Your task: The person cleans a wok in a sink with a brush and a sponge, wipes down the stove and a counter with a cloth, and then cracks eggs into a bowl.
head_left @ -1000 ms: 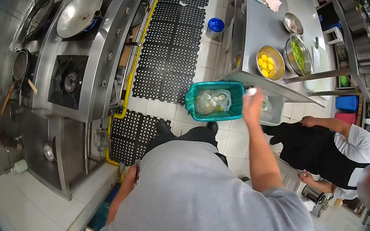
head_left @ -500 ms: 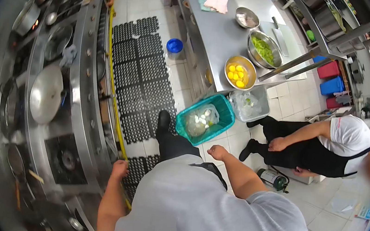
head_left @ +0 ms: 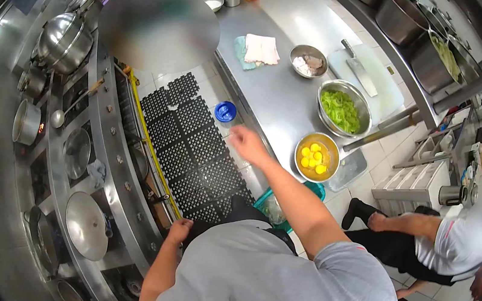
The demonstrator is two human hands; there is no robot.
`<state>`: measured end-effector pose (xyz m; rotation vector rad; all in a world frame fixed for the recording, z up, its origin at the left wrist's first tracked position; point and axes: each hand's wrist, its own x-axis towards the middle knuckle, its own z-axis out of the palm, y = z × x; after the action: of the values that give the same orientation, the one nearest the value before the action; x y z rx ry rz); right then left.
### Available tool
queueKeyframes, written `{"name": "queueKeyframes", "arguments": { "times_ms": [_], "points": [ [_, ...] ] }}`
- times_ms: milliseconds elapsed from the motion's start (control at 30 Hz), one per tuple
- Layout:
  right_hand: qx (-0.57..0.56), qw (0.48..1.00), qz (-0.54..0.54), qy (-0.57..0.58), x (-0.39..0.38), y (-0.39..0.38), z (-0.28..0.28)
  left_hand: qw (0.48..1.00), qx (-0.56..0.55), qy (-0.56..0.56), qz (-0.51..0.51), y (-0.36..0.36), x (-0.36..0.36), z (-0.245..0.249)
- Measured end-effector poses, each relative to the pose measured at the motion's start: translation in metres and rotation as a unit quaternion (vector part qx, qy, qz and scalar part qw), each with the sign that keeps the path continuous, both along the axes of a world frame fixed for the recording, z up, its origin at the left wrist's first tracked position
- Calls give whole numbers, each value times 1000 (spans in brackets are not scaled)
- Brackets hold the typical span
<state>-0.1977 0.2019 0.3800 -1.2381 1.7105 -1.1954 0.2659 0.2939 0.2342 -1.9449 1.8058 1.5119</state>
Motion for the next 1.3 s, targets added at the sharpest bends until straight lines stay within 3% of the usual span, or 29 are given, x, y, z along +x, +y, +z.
{"name": "queueKeyframes", "arguments": {
  "times_ms": [33, 100, 133, 200, 267, 300, 333, 367, 400, 433, 467, 500, 533, 600, 667, 700, 733, 833, 867, 900, 933, 967, 1000, 1067, 1100, 1133, 1233, 1300],
  "points": [
    [-7, 998, -64, -27, -27, -35, 2, 989, 80, 66, 105, -26, -13, 18],
    [-7, 979, -195, -64, -77, -81, 3, 981, 95, 82, 150, -61, -20, 30],
    [-16, 970, -242, -1, -112, -104, -18, 987, 86, 73, 112, -78, -20, 24],
    [58, 950, -290, 102, -161, -114, 9, 995, 69, 52, 42, -104, -9, -8],
    [21, 911, -337, 235, -236, -134, -58, 982, 150, 86, 83, -128, -30, 6],
    [95, 907, -323, 251, -250, -130, -49, 965, 184, 156, 100, -138, -41, 12],
    [167, 899, -302, 270, -263, -124, -37, 983, 137, 124, 17, -150, -48, 2],
    [180, 946, -245, 111, -280, -118, -33, 996, -4, 63, -64, -157, -66, 7],
    [153, 947, -233, 157, -266, -115, -9, 986, -80, 68, -131, -168, -82, 32],
    [150, 939, -236, 202, -267, -114, -13, 983, -81, 111, -117, -180, -94, 41],
    [126, 876, -290, 364, -278, -114, -34, 983, -40, 137, -112, -197, -102, 55],
    [121, 861, -315, 381, -281, -109, -36, 981, -71, 148, -100, -207, -106, 42],
    [19, 851, -329, 409, -315, -105, -79, 983, -66, 142, -100, -220, -109, 22],
    [65, 846, -306, 431, -276, -99, -63, 991, -48, 97, -82, -263, -97, -3],
    [9, 866, -281, 413, -206, -93, -48, 999, 0, 36, -37, -294, -86, -17],
    [-26, 884, -243, 399, -165, -94, -38, 999, -29, -14, -27, -304, -75, -14],
    [-7, 896, -217, 387, -116, -104, -12, 999, -24, -39, 27, -308, -62, -14],
    [-57, 955, -89, 277, -16, -151, 25, 967, 23, -70, 245, -317, -23, -8],
    [-6, 980, -88, 178, 10, -174, 29, 984, -11, -63, 168, -319, -11, -14],
    [-6, 991, -20, 134, 12, -197, 15, 964, -17, -55, 260, -320, -8, -37],
    [8, 995, 41, 93, 21, -220, 6, 929, 127, 50, 343, -323, 6, -20],
    [1, 987, 108, 116, 39, -245, 9, 882, 128, 109, 440, -318, 15, -57],
    [22, 977, 166, 134, 54, -271, 18, 804, 107, 175, 558, -312, 22, -60],
    [33, 956, 262, 128, 79, -327, 20, 680, 68, 167, 711, -302, 39, -64],
    [39, 941, 301, 147, 87, -350, 26, 620, 39, 199, 758, -296, 47, -65],
    [37, 931, 330, 153, 87, -371, 27, 547, 12, 162, 821, -295, 51, -72],
    [25, 904, 407, 133, 118, -437, 33, 374, -88, 241, 891, -297, 69, -65],
    [-14, 867, 464, 182, 119, -484, 23, 320, -126, 235, 909, -308, 74, -51]
  ]
}}
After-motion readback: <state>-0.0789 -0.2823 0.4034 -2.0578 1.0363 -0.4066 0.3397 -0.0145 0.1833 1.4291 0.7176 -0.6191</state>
